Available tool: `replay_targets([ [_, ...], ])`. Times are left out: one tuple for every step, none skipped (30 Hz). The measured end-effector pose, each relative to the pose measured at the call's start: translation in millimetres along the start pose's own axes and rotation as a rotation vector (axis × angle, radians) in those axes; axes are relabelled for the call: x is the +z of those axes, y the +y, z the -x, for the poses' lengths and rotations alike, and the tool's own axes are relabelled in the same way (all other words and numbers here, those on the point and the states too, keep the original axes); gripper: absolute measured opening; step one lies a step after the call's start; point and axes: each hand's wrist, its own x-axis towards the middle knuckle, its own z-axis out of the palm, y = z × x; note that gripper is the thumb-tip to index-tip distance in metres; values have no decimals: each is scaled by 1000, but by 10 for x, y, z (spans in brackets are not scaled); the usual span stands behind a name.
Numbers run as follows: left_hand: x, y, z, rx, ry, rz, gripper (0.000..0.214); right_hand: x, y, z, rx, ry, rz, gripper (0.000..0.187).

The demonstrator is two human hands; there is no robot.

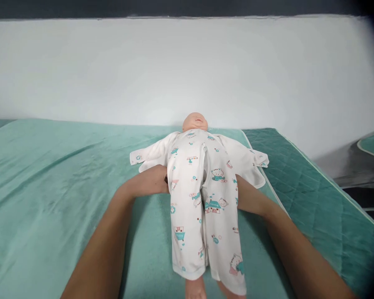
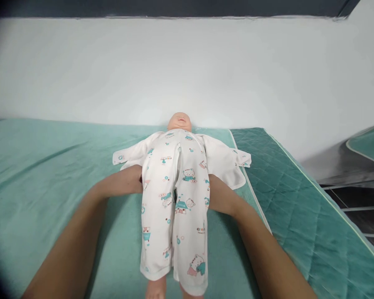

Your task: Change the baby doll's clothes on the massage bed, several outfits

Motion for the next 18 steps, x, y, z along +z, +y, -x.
replay_targets([
  [-23,14,30,-9,-55,43,17,-14,5,14,7,8,-1,40],
  [-43,25,57,-16,-114,86,17,-27,11,29,13,17,-3,44],
  [-58,34,78,-20,-167,124,16,-40,16,41,16,20,-6,47],
  [-67,40,93,-17,-211,155,17,-50,19,50,15,15,-13,49],
  [-72,44,103,-12,-243,182,17,-57,20,56,17,1,-20,49],
  [-72,47,107,-11,-265,203,17,-62,18,59,18,-19,-31,49],
  [-68,48,109,-14,-280,221,18,-65,14,60,19,-41,-43,48],
  [-62,48,107,-20,-287,237,18,-67,9,59,20,-60,-53,46],
  [-56,48,104,-29,-286,250,18,-71,1,60,23,-77,-60,44],
  [-50,46,101,-41,-283,258,17,-78,-8,62,29,-93,-61,42],
  [-46,43,99,-54,-278,261,17,-90,-17,66,41,-112,-59,41],
  [-45,39,98,-66,-274,256,16,-107,-28,74,54,-135,-62,38],
  [-47,35,100,-79,-273,245,14,-130,-41,84,72,-166,-74,35],
  [-54,32,105,-96,-276,233,13,-159,-55,96,88,-207,-99,31],
  [-65,29,115,-117,-283,223,13,-192,-70,110,99,-256,-136,26],
  [-81,29,130,-137,-288,218,14,-227,-87,124,106,-310,-179,22],
  [-101,30,147,-155,-290,220,14,-264,-105,138,111,-361,-220,20],
  [-123,30,167,-164,-292,230,15,-300,-121,150,117,-406,-254,21],
])
